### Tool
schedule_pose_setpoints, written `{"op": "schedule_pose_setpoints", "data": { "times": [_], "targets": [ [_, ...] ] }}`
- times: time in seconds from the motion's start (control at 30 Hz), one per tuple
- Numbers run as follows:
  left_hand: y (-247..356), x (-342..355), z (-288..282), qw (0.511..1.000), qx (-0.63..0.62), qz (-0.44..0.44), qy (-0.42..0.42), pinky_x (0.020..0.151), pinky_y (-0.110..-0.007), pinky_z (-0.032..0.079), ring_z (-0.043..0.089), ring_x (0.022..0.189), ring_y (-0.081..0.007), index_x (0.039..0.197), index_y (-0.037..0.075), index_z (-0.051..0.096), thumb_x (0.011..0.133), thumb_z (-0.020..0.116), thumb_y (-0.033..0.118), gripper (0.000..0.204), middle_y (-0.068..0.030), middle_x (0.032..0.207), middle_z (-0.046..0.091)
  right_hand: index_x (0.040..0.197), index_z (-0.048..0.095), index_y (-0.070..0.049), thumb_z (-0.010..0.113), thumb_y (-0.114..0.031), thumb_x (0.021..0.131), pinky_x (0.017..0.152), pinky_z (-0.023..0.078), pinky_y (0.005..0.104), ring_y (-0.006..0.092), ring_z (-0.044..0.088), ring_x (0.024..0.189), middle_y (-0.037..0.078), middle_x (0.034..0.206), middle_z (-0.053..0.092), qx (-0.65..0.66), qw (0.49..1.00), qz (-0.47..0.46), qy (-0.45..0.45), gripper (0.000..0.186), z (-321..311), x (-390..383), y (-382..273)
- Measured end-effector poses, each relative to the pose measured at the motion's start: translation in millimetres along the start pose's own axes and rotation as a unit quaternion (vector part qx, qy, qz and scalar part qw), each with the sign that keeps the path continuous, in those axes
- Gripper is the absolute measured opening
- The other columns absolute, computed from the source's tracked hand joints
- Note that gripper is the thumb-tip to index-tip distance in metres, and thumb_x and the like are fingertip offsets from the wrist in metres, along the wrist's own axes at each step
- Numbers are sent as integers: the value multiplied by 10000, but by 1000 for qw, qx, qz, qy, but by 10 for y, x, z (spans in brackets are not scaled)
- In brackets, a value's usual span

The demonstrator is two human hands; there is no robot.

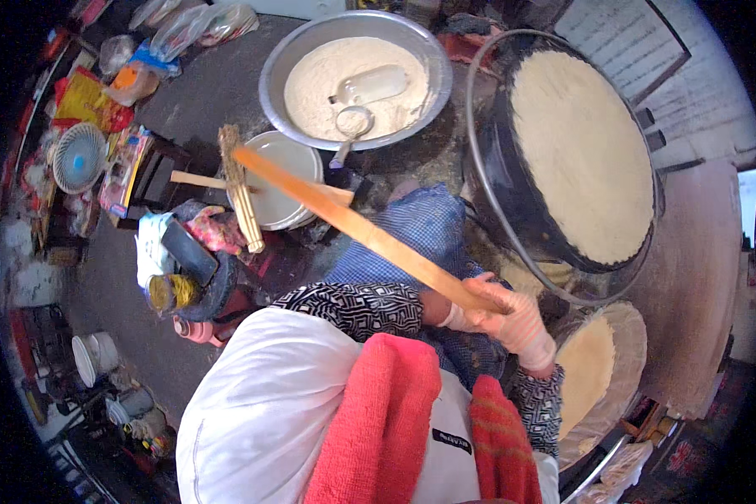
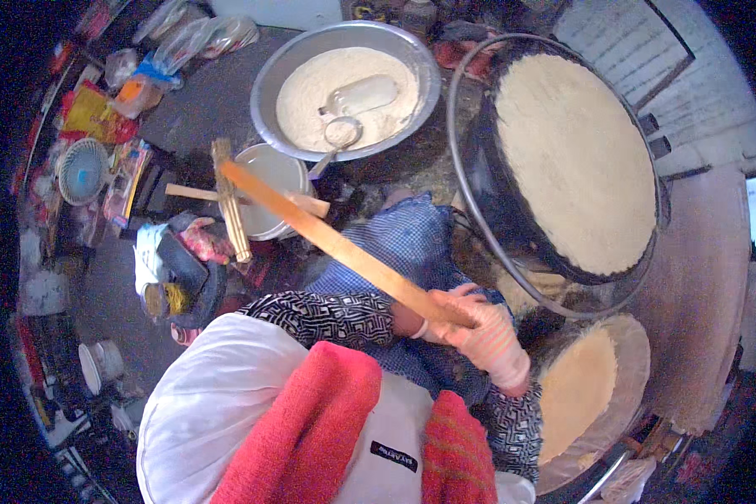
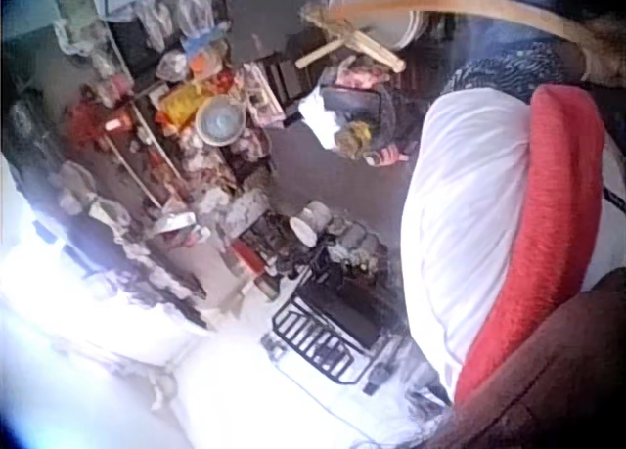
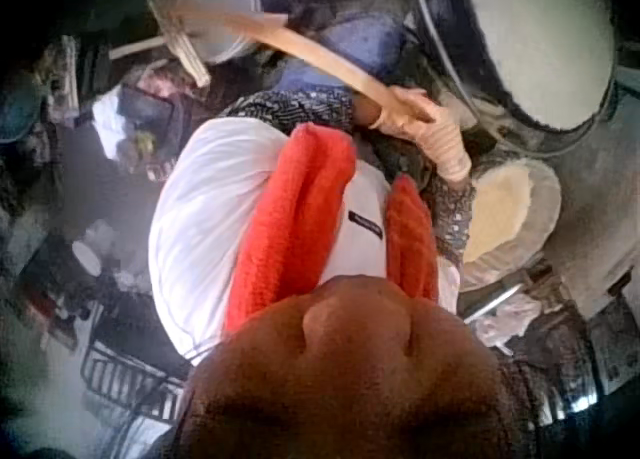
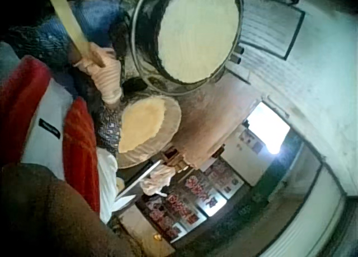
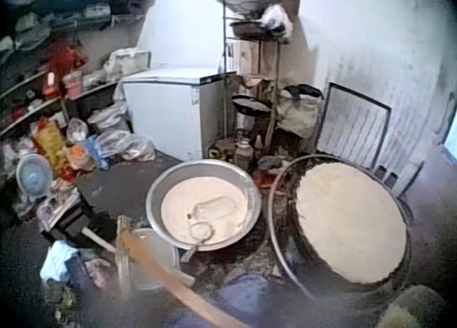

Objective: The person scoops batter onto a large hot griddle and spreads it into a thin circle using a wooden spreader. After cooking, they lift the crepe with a spatula and place it onto a stack. The person then scrapes the griddle clean before repeating the process.

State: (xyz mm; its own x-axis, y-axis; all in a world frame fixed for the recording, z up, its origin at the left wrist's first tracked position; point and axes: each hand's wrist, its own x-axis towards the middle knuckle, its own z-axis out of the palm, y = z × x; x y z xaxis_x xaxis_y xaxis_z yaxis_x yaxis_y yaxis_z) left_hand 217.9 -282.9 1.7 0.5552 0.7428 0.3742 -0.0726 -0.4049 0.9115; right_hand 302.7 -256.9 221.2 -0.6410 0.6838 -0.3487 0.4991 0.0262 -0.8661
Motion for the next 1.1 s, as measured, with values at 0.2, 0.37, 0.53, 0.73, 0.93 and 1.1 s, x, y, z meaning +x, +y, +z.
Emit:
{"op": "schedule_pose_setpoints", "data": {
  "times": [0.2,0.37,0.53,0.73,0.93,1.1],
  "targets": [
    [-173,-184,-428,929,322,-182,2,1114,-567,271,443,1258,-330,1276,103,518,882,493,555,600,-154,1333,490,1315,628,-188,780,-192,803,868,546,370,336,700,1016,185,1081,717,-351,933,43,-74,534,258,368,-978],
    [457,384,-1191,833,535,-133,-45,964,-590,334,515,1118,-324,985,128,667,781,671,477,404,-132,1113,600,1555,250,-48,671,-368,921,1127,347,446,384,417,1387,230,1528,384,99,948,-273,-133,825,914,884,-789],
    [185,688,-2306,710,649,-272,20,852,-570,387,442,1210,-332,1195,195,613,740,729,540,582,-85,1271,567,1556,277,-140,584,-609,882,1102,198,692,441,318,1420,256,1519,361,-245,931,-97,251,877,520,1112,289],
    [-199,808,-2674,650,672,-352,-31,1046,-688,324,309,1412,-441,1476,174,436,887,574,609,745,-168,1551,347,1234,615,-22,704,-360,814,966,477,485,391,612,1131,227,1196,654,-105,759,200,611,546,566,-522,1944],
    [-191,838,-2866,609,687,-388,-78,1055,-641,365,296,1430,-429,1518,198,347,884,588,603,790,-189,1565,314,1511,291,-79,779,-553,742,1115,349,489,383,412,1358,210,1470,425,42,493,689,530,1027,1681,-2008,2755],
    [-95,913,-2819,619,661,-416,-84,1095,-628,328,254,1454,-436,1521,187,353,871,614,593,810,-187,1599,261,1571,139,-125,765,-643,711,1132,282,575,392,308,1436,225,1547,305,131,394,775,476,1183,1767,-2191,3134]
  ]
}}
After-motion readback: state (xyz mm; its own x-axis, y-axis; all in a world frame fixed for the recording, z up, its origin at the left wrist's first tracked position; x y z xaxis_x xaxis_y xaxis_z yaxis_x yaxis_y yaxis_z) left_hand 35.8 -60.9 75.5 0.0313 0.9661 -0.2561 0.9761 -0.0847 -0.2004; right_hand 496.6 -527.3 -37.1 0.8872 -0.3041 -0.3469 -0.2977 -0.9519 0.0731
